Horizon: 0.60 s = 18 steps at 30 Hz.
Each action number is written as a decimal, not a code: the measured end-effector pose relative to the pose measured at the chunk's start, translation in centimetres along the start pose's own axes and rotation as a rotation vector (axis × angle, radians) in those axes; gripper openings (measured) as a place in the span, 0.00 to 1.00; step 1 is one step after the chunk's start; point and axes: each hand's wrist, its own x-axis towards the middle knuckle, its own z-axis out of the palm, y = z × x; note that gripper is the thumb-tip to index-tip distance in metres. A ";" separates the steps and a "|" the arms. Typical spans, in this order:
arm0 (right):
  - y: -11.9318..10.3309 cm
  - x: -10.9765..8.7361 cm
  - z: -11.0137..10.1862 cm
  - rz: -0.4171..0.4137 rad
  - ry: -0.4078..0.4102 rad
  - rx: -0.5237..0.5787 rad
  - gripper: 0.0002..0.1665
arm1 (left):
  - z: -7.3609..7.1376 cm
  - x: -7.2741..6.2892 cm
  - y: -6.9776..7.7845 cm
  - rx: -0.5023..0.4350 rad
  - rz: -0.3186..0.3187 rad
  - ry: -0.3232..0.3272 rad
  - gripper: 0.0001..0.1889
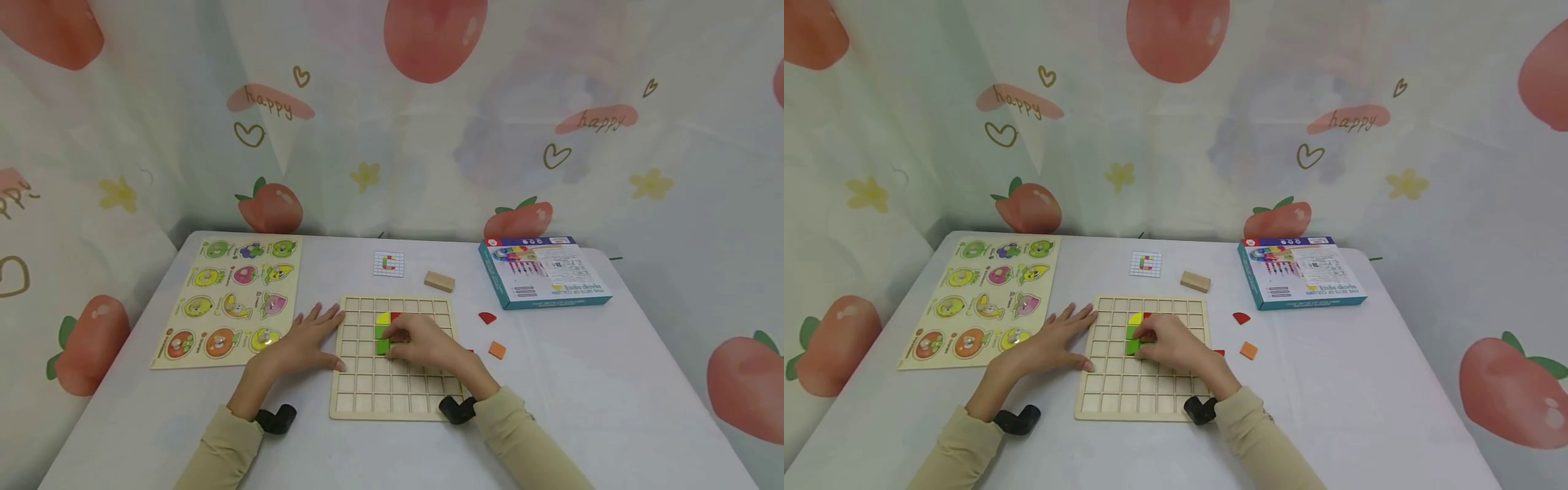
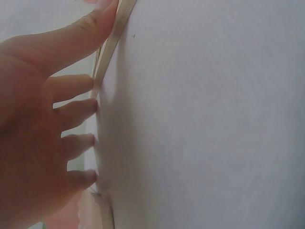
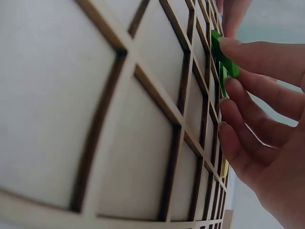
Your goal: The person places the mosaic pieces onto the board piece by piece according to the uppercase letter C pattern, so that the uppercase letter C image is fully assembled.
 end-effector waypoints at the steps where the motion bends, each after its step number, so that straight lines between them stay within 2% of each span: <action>1: 0.0 0.0 0.1 -0.001 -0.001 -0.003 0.14 | 0.0 0.0 0.0 0.000 0.000 0.000 0.53; 11: -0.3 0.0 0.5 0.033 -0.015 -0.019 0.15 | -0.1 -0.1 0.2 0.000 -0.006 -0.001 0.53; 18: 0.1 -0.6 0.0 -0.008 -0.015 -0.008 0.14 | -0.1 -0.1 0.3 -0.001 -0.002 0.005 0.53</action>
